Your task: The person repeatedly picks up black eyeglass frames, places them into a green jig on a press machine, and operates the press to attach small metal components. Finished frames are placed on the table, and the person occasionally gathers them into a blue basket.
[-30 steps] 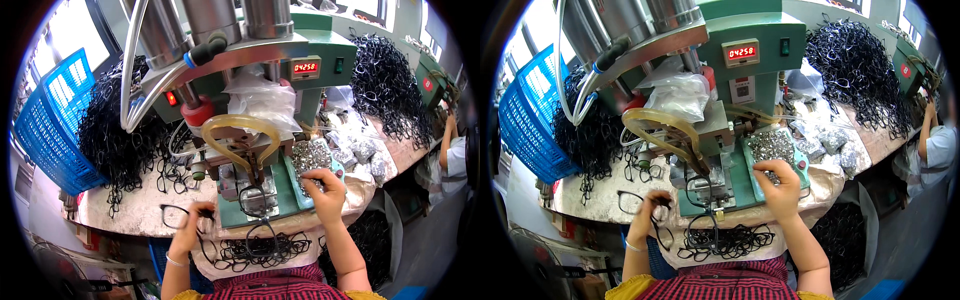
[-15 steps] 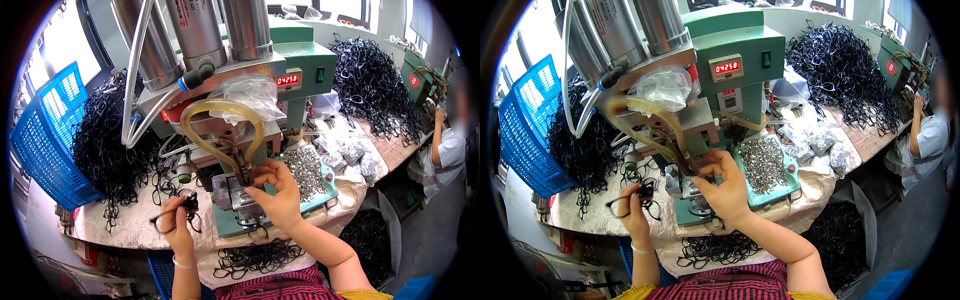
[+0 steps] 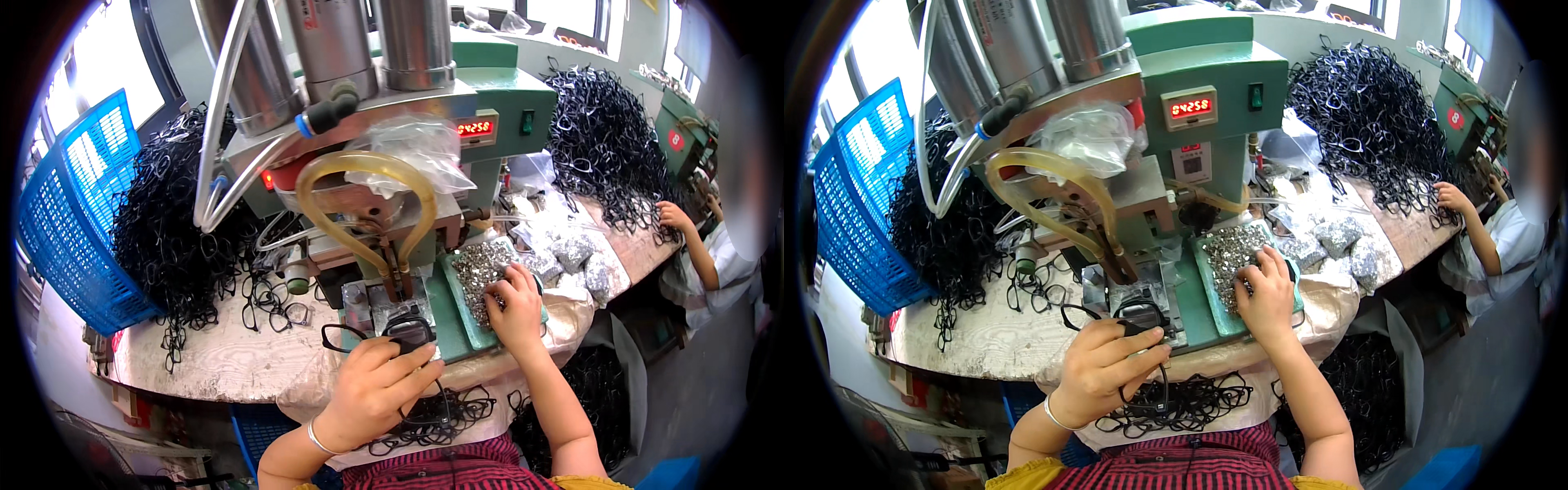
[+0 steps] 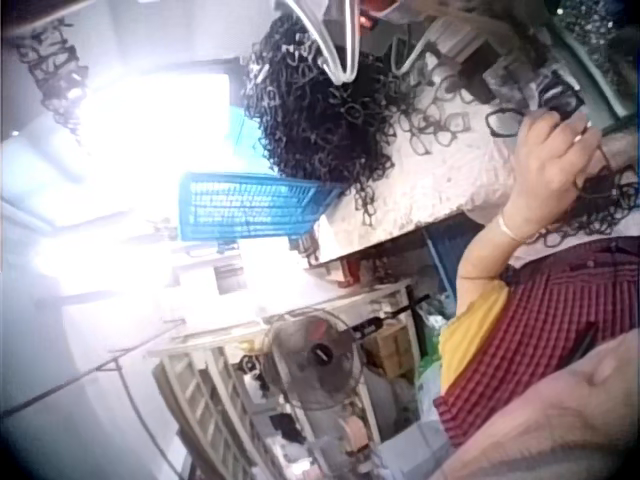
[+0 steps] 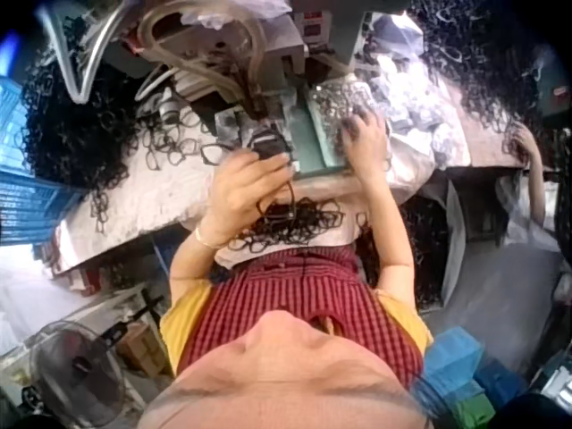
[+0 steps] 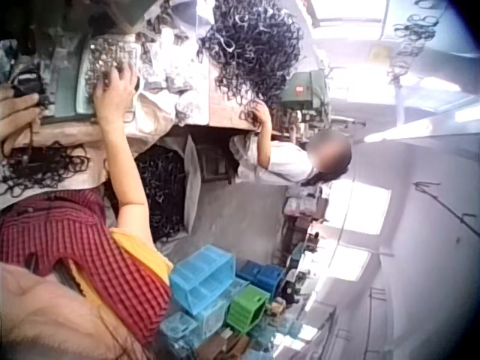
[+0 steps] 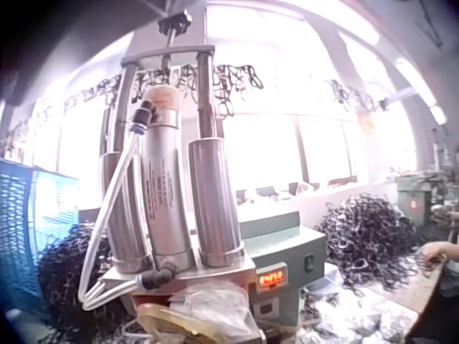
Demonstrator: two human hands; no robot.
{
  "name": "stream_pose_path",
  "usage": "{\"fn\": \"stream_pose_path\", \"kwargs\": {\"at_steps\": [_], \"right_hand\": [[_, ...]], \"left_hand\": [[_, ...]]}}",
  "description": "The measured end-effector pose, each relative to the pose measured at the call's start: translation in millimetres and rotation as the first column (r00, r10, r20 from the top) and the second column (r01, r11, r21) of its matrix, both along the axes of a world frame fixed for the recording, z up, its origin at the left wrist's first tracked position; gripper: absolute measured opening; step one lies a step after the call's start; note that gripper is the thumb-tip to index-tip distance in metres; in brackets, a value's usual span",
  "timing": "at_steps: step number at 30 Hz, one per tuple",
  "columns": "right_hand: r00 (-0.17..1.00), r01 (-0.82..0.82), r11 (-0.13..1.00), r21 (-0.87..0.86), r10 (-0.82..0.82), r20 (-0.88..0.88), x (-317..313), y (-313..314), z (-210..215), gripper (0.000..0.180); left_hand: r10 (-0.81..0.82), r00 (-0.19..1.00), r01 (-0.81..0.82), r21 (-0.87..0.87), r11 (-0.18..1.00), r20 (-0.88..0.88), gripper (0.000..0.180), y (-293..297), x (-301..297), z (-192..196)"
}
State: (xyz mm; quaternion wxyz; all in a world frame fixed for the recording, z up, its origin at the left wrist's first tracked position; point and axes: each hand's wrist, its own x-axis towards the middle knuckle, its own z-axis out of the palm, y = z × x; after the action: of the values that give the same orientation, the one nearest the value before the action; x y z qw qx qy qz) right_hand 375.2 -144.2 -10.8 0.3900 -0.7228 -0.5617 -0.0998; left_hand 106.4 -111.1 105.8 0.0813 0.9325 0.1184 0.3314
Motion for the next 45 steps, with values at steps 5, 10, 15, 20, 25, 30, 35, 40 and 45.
{"fn": "stream_pose_path", "kwargs": {"at_steps": [5,10,15,20,25,30,35,40,45], "right_hand": [[0.966,0.039,0.998,0.057,-0.024,-0.256,5.5,3.2,11.5,0.009],[0.998,-0.059,0.993,0.104,0.057,0.020,-3.5,6.2,6.7,0.009],[0.977,-0.189,0.982,-0.005,0.189,0.103,-2.4,18.1,10.0,0.009],[0.944,0.197,0.978,0.063,-0.172,-0.283,33.7,14.9,-3.0,0.010],[0.989,0.014,0.997,0.071,-0.003,-0.148,35.6,3.2,-7.6,0.007],[0.942,-0.023,0.989,0.150,0.071,-0.327,3.2,26.1,-9.7,0.014],[0.944,-0.043,0.986,0.158,0.092,-0.315,2.1,2.0,7.2,0.009],[0.956,-0.102,0.977,0.186,0.148,-0.254,-23.6,20.0,11.3,0.012],[0.857,-0.016,0.981,0.191,0.112,-0.502,-41.0,-0.3,1.0,0.010]], "left_hand": [[0.094,0.992,-0.094,0.006,0.996,-0.082,0.030,-4.0,-3.8,10.9],[0.087,0.990,-0.082,0.051,0.995,-0.110,0.031,-2.0,-3.2,10.2],[0.032,0.995,-0.033,-0.009,0.999,-0.097,0.033,0.8,-7.4,6.6],[-0.057,0.993,0.047,-0.094,0.994,-0.104,0.033,-17.0,-32.7,12.3],[-0.742,0.580,0.784,-0.475,0.399,0.336,0.028,-55.9,-27.4,28.5],[-0.849,0.246,0.835,-0.547,-0.059,0.467,0.028,-75.7,-12.5,-7.4],[-0.821,0.403,0.849,-0.501,0.169,0.406,0.026,-4.0,-72.7,40.1],[0.470,0.865,-0.464,-0.079,0.883,0.178,0.024,-1.4,-37.9,9.1],[0.551,0.795,-0.543,-0.108,0.833,0.253,0.031,-2.4,-3.9,-47.9]]}}
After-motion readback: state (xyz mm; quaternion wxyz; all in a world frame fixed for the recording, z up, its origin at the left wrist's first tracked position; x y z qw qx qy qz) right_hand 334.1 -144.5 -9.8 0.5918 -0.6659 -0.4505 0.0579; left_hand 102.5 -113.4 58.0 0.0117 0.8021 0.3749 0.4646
